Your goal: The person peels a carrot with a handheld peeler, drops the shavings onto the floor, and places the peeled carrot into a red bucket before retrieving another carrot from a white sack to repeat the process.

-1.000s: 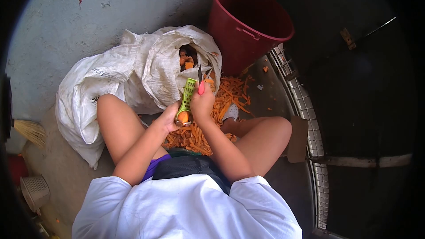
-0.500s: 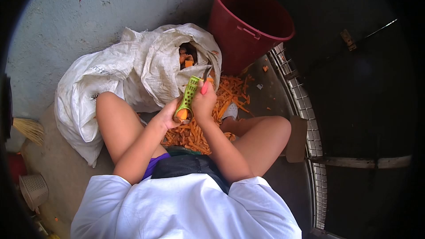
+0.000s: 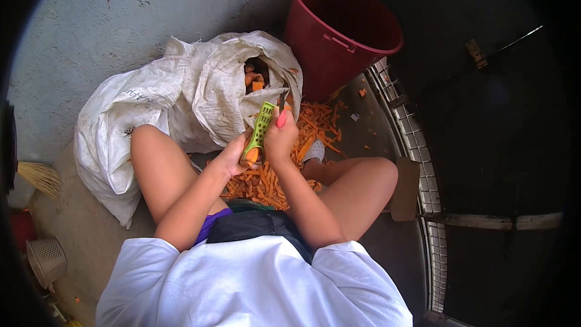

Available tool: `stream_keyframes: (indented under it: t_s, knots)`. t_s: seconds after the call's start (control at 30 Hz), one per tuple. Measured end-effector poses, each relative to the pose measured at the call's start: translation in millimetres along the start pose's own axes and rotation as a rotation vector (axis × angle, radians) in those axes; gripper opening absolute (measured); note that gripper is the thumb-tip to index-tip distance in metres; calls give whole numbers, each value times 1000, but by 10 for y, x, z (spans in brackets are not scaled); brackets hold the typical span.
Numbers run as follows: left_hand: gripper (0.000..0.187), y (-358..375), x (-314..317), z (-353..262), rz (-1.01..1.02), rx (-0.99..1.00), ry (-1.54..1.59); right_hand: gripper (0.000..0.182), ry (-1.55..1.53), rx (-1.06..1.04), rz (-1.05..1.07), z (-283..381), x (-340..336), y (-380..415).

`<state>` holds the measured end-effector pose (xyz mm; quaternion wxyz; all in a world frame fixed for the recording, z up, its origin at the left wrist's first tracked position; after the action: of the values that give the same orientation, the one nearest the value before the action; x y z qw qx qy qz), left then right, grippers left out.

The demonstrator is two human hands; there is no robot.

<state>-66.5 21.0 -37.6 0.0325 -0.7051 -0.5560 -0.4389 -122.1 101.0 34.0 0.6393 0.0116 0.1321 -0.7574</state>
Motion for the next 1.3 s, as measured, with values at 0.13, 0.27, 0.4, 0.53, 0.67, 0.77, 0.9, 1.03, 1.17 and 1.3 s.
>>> stream_keyframes:
  t_s: [0.13,0.27,0.4,0.53,0.67,0.77,0.9,1.03,1.17,1.3]
  knots:
    - [33,-15,-28,37,-19,-47,-14,23,-73,-53,7,-85,19,-16]
    - [32,80,0,49,-76,-186,-125,22,-116,-98,47,-144,89,-20]
    - [31,-10,-106,144,-7,-193,-135,19,-28,-115,54,-49,77,-8]
    - [34,125,-2,126,-109,-105,-174,18,-44,-30,-265,-512,-239,-284]
    - [38,197,9,262,20,-171,-146,21,-372,193,-488,-976,-925,-740]
    - [41,131,16,243,120,-188,-74,22,-370,175,-553,-984,-1095,-769]
    - [42,64,51,271,182,-191,62,23,-507,179,-362,-726,-665,-547]
    - [42,-36,-103,300,27,-178,82,27,-491,235,-128,-439,-208,-256]
    - [35,17,-78,194,-28,-128,98,25,-265,138,42,-146,11,-33]
    - [30,-61,-121,241,-103,-66,292,18,-52,53,54,-82,85,84]
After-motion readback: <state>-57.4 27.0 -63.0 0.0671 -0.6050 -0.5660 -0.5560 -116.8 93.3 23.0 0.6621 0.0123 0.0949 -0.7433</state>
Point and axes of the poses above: each hand's wrist, its own y-axis away from the middle knuckle, its own x-axis out of the palm, z = x × y, the point moved 7 cm from there along -y, towards the middle knuckle, and after that the axes turned 9 degrees about -y, right-handed, at the moved point
